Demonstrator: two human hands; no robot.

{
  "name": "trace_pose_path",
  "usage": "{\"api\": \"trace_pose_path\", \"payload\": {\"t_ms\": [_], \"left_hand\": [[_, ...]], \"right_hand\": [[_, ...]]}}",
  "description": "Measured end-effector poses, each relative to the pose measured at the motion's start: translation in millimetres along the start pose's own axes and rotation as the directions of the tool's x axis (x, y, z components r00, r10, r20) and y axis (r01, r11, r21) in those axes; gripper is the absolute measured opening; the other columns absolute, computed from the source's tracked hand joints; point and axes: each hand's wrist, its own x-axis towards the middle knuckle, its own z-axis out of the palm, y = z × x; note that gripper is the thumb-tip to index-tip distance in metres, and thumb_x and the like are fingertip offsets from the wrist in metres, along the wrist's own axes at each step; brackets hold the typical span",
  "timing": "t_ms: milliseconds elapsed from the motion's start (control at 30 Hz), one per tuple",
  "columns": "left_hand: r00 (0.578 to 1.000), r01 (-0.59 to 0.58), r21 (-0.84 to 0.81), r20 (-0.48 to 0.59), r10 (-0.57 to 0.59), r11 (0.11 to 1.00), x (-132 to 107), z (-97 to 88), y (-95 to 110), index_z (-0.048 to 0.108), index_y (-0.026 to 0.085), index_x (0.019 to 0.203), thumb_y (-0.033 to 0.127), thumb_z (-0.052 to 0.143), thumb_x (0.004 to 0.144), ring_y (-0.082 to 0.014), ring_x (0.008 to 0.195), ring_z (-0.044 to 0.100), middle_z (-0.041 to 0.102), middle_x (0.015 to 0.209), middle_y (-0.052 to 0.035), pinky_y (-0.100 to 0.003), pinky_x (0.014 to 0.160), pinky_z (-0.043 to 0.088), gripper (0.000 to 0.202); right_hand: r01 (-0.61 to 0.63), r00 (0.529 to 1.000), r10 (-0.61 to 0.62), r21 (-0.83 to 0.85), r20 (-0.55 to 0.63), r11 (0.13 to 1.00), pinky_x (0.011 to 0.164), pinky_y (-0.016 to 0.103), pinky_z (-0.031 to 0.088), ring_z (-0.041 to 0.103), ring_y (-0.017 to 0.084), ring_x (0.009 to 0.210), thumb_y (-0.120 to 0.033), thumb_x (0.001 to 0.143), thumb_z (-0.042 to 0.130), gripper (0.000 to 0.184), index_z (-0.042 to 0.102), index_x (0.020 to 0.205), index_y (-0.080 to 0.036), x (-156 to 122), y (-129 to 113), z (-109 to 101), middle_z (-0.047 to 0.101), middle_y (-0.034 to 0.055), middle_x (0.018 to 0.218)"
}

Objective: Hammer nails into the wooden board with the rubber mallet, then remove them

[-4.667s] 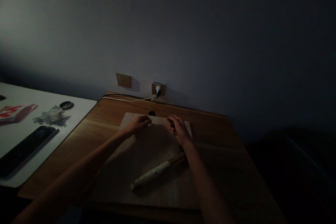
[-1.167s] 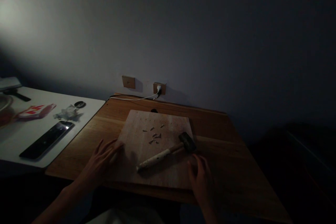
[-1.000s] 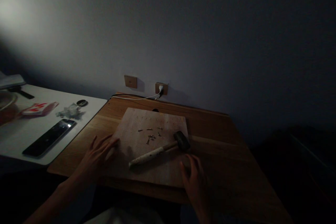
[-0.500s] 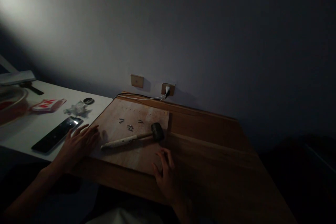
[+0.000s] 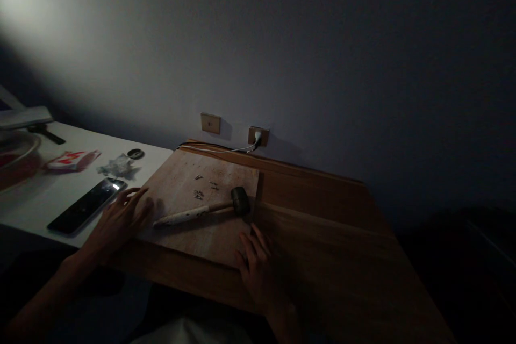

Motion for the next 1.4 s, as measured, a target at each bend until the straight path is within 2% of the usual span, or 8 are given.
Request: {"api": "trace_pose_path", "payload": {"t_ms": [133, 333, 533, 833, 1033, 1133, 1233, 1400], "left_hand": [[0.998, -0.010, -0.009, 0.056, 0.011, 1.000, -3.5, -4.4, 11.4, 0.046, 0.020, 0.144, 0.056, 0.036, 0.100, -0.0317, 0.116, 0.063, 0.052, 0.140, -0.0187, -0.048, 0.092, 0.052, 0.058], [0.970, -0.221, -0.078, 0.088, 0.227, 0.972, -15.7, -6.7, 36.6, 0.057, 0.031, 0.135, 0.048, 0.041, 0.100, -0.0331, 0.125, 0.055, 0.056, 0.138, -0.0127, -0.049, 0.095, 0.050, 0.042], [0.957, -0.267, -0.133, 0.082, 0.279, 0.955, -24.7, -0.5, 78.3, 0.056, 0.025, 0.139, 0.052, 0.047, 0.099, -0.0279, 0.108, 0.064, 0.058, 0.131, -0.0139, -0.044, 0.093, 0.050, 0.049], [0.837, -0.520, -0.106, 0.135, 0.531, 0.847, -32.6, 0.1, 114.1, 0.071, 0.036, 0.111, 0.026, 0.051, 0.099, -0.0310, 0.127, 0.053, 0.059, 0.139, -0.0035, -0.045, 0.093, 0.045, 0.025], [0.915, -0.394, -0.110, 0.048, 0.401, 0.912, -25.7, -4.0, 157.4, 0.062, 0.019, 0.129, 0.042, 0.053, 0.099, -0.0330, 0.131, 0.050, 0.062, 0.133, -0.0143, -0.052, 0.108, 0.036, 0.038], [0.837, -0.459, -0.251, 0.199, 0.510, 0.852, -22.7, -5.2, 195.9, 0.057, 0.021, 0.134, 0.040, 0.060, 0.096, -0.0264, 0.115, 0.058, 0.065, 0.126, -0.0109, -0.043, 0.101, 0.044, 0.042], [0.749, -0.478, -0.295, 0.355, 0.559, 0.827, -18.1, -3.2, 226.6, 0.054, 0.020, 0.136, 0.036, 0.059, 0.097, -0.0258, 0.108, 0.059, 0.065, 0.120, -0.0107, -0.042, 0.096, 0.046, 0.042], [0.699, -0.460, -0.276, 0.473, 0.536, 0.844, -8.8, 0.2, 247.4, 0.048, 0.017, 0.140, 0.027, 0.053, 0.099, -0.0264, 0.112, 0.057, 0.061, 0.123, -0.0130, -0.040, 0.096, 0.047, 0.042]], "right_hand": [[-0.037, 0.998, 0.035, -0.057, -0.046, 0.998, 0.101, 0.054, 0.055, 0.063, 0.031, 0.123, -0.037, 0.099, 0.053, 0.031, 0.071, 0.120, -0.023, 0.2, 8.7, -4.7, 0.069, 0.0135, 0.130], [-0.157, 0.967, 0.144, -0.046, -0.209, 0.987, 0.098, 0.051, 0.055, 0.065, 0.030, 0.116, -0.042, 0.101, 0.048, 0.034, 0.075, 0.103, -0.023, -18.0, 44.3, -6.3, 0.072, 0.0131, 0.121], [-0.217, 0.922, 0.161, -0.124, -0.351, 0.968, 0.096, 0.055, 0.052, 0.066, 0.031, 0.108, -0.052, 0.099, 0.048, 0.042, 0.077, 0.091, -0.023, -55.2, 88.5, -25.2, 0.076, 0.0129, 0.105], [-0.297, 0.871, 0.193, -0.172, -0.453, 0.939, 0.091, 0.052, 0.052, 0.068, 0.032, 0.097, -0.061, 0.096, 0.047, 0.051, 0.075, 0.081, -0.021, -86.1, 120.5, -51.6, 0.076, 0.0154, 0.094], [-0.427, 0.823, 0.389, 0.001, -0.415, 0.904, 0.078, 0.040, 0.055, 0.069, 0.027, 0.083, -0.066, 0.094, 0.046, 0.052, 0.070, 0.088, -0.020, -85.2, 117.8, -57.7, 0.074, 0.0126, 0.090], [-0.502, 0.775, 0.491, 0.086, -0.398, 0.861, 0.076, 0.039, 0.055, 0.068, 0.026, 0.084, -0.069, 0.092, 0.046, 0.052, 0.066, 0.098, -0.021, -81.8, 116.6, -55.2, 0.071, 0.0103, 0.092], [-0.468, 0.790, 0.463, 0.092, -0.402, 0.879, 0.090, 0.045, 0.053, 0.065, 0.030, 0.104, -0.069, 0.090, 0.049, 0.055, 0.061, 0.114, -0.021, -76.6, 114.9, -51.4, 0.067, 0.0140, 0.112], [-0.450, 0.831, 0.441, 0.055, -0.340, 0.891, 0.103, 0.052, 0.047, 0.055, 0.033, 0.127, -0.059, 0.094, 0.050, 0.059, 0.047, 0.139, -0.021, -71.6, 110.5, -50.0, 0.056, 0.0175, 0.136]]}}
